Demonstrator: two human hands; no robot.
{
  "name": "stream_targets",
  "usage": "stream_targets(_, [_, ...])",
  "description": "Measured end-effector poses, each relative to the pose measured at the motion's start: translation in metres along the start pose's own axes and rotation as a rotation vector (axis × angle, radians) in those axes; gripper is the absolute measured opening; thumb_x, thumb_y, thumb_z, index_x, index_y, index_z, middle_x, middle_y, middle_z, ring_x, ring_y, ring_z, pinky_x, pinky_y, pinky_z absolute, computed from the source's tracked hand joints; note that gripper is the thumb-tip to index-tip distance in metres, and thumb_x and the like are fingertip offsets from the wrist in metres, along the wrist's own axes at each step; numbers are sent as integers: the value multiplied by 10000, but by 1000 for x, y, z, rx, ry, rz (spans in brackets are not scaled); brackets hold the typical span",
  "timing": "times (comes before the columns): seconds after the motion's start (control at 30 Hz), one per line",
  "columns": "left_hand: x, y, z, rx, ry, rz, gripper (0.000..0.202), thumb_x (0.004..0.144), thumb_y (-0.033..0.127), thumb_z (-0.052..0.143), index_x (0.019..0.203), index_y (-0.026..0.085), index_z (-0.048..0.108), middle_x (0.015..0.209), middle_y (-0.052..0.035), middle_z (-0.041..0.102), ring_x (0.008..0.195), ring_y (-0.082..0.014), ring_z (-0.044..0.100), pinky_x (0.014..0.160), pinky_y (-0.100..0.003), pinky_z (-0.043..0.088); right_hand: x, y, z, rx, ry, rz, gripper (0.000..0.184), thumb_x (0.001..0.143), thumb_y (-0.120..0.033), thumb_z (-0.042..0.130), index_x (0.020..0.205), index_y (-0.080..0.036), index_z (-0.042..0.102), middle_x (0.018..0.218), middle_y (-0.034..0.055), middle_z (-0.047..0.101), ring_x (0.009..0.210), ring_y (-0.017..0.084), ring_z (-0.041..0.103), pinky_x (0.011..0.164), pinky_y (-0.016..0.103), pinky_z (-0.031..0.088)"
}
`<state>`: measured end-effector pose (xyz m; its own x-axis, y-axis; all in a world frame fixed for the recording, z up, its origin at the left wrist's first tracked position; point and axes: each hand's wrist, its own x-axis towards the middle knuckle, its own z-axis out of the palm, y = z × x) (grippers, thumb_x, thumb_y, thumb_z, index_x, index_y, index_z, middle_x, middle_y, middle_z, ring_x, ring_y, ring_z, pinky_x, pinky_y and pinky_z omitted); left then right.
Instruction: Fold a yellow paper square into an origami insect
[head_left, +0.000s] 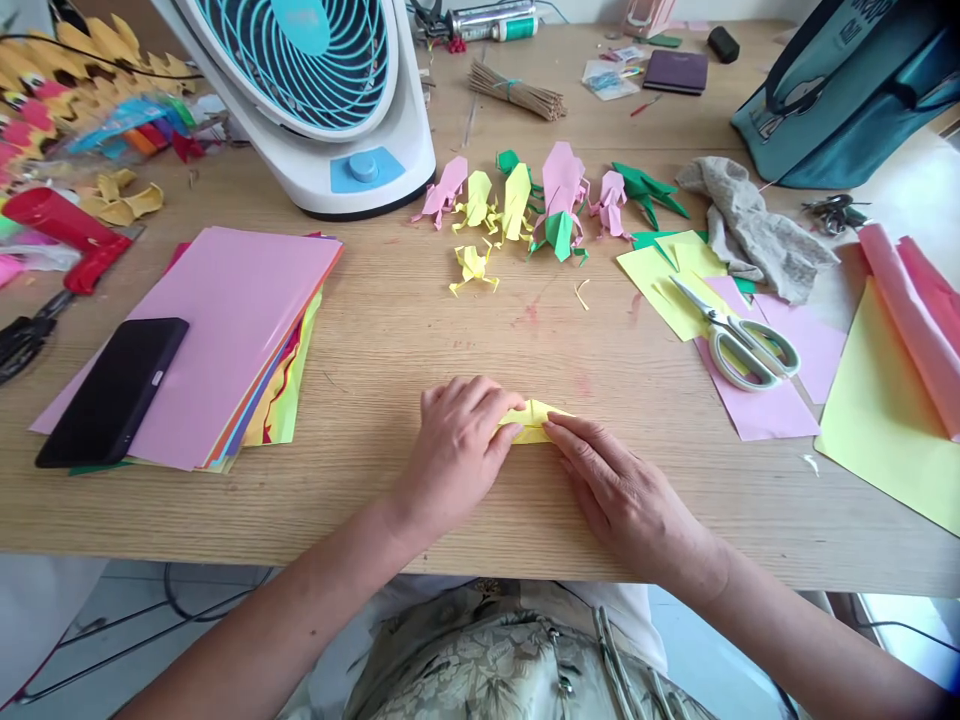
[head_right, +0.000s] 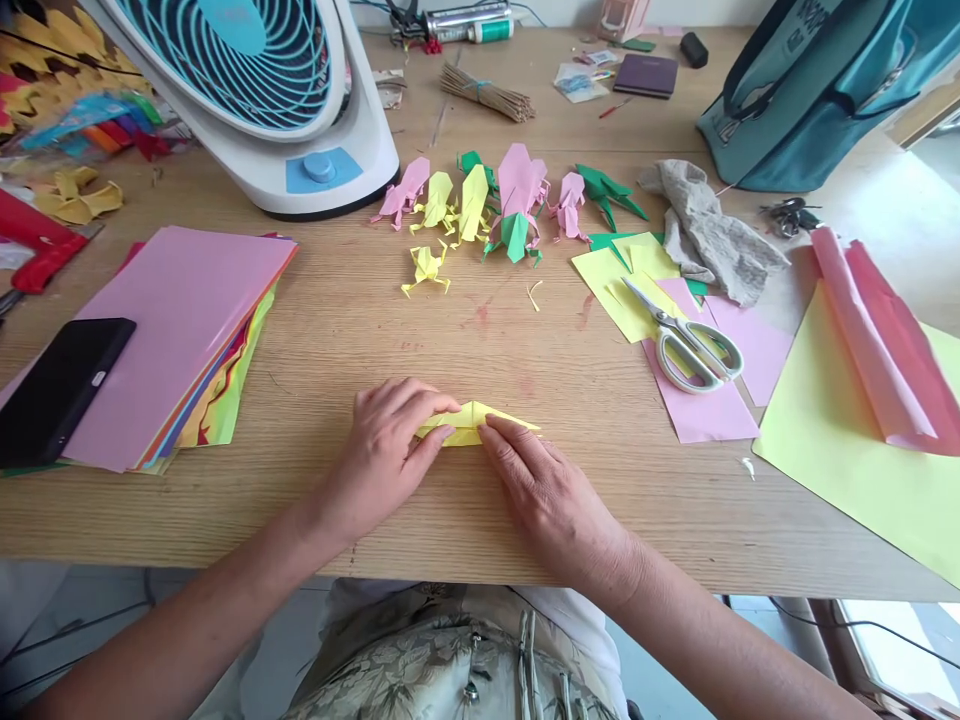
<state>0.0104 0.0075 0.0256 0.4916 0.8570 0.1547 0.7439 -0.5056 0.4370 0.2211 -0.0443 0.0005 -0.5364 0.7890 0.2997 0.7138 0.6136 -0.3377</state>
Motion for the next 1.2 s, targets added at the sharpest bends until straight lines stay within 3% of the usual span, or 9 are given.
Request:
stream_targets(0.23, [-17,-2,-5,-42,19,-16,168,977,182,494,934,218,652,961,-23,658,935,-186,573,874,-375,350,1,0,-3,-1,-29,-35,494,927,-27,397,1418,-53,448,1375,230,540,1299,282,538,1002,414,572])
stream_targets(0.73, [-13,0,4,-85,-3,-77,67,909,174,605,849,192,629,922,-16,617,908,-187,554,835,-359,365,2,0,-3,4,-7,-60,420,954,-51,426,1365,-24,507,1350,252,497,1190,286,596,946,408,594])
stream_targets(1.2, [-13,-7,1,-35,7,87,111,947,185,582,847,185,631,905,-13,633,882,-184,552,811,-362,409,1,-1,-2,-27,-7,-48,411,948,-44,448,1349,-36,533,1351,238,501,1157,272,608,935,390,593])
